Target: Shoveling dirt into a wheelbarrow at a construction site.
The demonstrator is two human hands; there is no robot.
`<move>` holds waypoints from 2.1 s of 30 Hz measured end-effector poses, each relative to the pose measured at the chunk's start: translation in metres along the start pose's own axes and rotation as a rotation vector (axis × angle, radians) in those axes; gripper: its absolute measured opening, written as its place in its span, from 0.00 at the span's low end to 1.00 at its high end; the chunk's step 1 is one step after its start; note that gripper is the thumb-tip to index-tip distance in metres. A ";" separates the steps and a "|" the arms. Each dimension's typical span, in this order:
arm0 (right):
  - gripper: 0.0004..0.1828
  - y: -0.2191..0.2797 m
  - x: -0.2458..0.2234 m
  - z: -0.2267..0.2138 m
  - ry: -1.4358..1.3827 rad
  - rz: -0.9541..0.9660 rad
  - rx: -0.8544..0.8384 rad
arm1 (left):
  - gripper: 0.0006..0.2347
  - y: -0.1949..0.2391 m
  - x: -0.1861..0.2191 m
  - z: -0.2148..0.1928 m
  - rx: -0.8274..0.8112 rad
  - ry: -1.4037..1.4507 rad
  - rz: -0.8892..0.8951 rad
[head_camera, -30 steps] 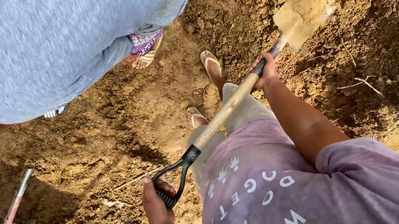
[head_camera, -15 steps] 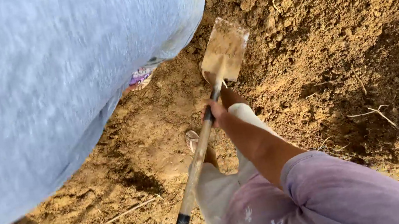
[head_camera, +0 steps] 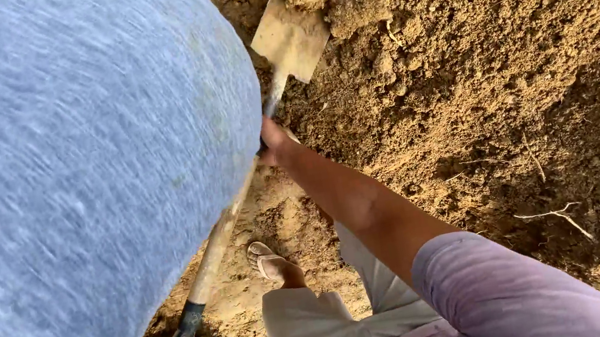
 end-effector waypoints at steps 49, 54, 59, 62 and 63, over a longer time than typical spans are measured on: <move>0.12 0.367 0.263 -0.173 -0.156 -0.048 -0.145 | 0.12 0.329 -0.033 -0.300 0.068 0.112 0.237; 0.14 0.378 0.317 -0.210 0.025 0.159 -0.144 | 0.16 0.379 -0.148 -0.371 0.226 0.038 0.034; 0.15 0.331 0.371 -0.262 0.256 0.207 -0.091 | 0.21 0.424 -0.251 -0.428 0.363 0.032 -0.104; 0.15 0.329 0.426 -0.236 0.357 0.211 -0.108 | 0.20 0.415 -0.308 -0.475 0.397 0.067 -0.125; 0.15 0.341 0.443 -0.239 0.406 0.208 -0.067 | 0.19 0.423 -0.331 -0.490 0.408 0.108 -0.137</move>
Point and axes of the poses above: each hand's wrist, its own y-axis away from the middle knuckle, its own z-axis out of the palm, x = y × z, the point moved 6 cm from there along -y, towards the middle knuckle, and after that the axes turned 1 degree about -y, right-handed, at the moved point
